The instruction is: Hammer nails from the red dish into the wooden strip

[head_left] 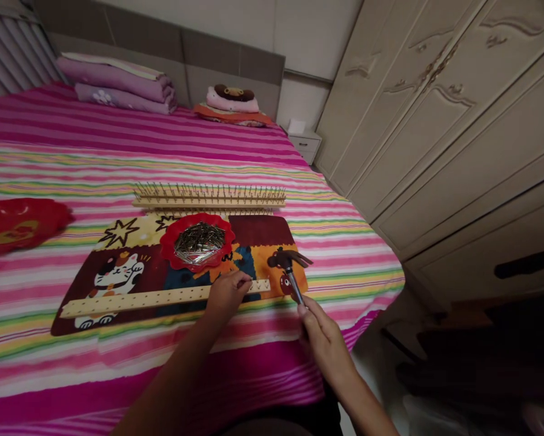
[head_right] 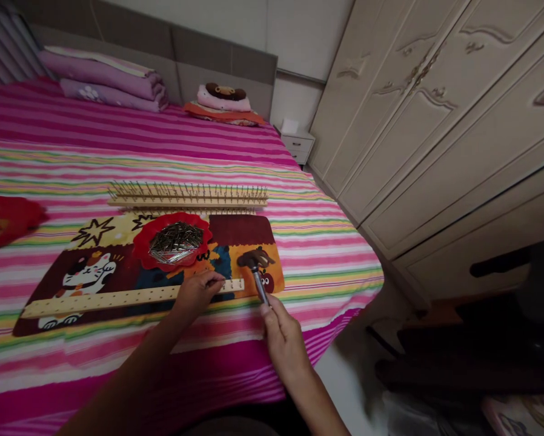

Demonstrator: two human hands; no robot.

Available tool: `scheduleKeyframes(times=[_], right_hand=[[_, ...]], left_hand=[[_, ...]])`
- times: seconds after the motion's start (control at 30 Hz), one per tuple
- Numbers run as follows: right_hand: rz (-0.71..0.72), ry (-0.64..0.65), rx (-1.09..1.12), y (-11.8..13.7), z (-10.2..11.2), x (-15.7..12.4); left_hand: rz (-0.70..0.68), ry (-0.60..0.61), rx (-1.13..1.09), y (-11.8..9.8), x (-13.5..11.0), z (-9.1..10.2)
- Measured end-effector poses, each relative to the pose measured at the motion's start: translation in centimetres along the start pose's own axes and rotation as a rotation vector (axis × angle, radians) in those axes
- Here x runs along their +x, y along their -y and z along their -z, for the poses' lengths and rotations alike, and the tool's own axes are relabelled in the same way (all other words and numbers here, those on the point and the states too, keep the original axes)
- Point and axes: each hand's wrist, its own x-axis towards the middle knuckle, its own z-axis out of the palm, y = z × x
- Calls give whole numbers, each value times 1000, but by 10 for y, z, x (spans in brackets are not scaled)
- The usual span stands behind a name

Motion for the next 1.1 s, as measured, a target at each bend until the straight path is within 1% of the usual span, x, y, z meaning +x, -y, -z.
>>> scheduleKeyframes(times=[0.1, 0.17, 0.2, 0.27, 0.33, 0.37, 0.47, 0.53, 0.6, 0.67, 0.83, 0.93, 1.0, 1.07, 1.1], right_hand=[[-194, -133, 236, -22, 0, 4], [-292, -193, 371, -40, -1, 7], [-322, -212, 425, -49, -3, 8], [-355, -237, 503, -66, -6, 10], [-362, -258, 529, -79, -9, 10], [-354, -266, 529, -83, -11, 10], [-337, -277, 522, -91, -13, 11], [-341, -275, 531, -92, -13, 12], [-345, -269, 541, -92, -12, 12], [-339, -259, 547, -91, -11, 12], [-332, -259, 552, -89, -11, 11], [-324, -262, 557, -87, -12, 11], [-328, -256, 564, -86, -12, 11], [-333, -251, 572, -85, -12, 11], [-335, -250, 576, -85, -12, 11]], left_hand=[[17, 16, -22, -1, -1, 2], [9, 11, -17, -1, -1, 10], [1, -16, 6, 0, 0, 17], [-5, -108, 111, 4, 5, 35], [39, -188, 296, 8, 13, 55], [78, -195, 402, 10, 19, 65], [193, -80, 637, 16, 36, 82], [277, 13, 685, 18, 46, 86], [347, 76, 688, 19, 53, 85], [363, 104, 690, 21, 56, 84], [268, 90, 710, 27, 54, 84], [223, 4, 670, 27, 51, 86], [220, -86, 567, 23, 47, 89], [231, -172, 361, 17, 40, 90], [235, -205, 213, 14, 36, 89]])
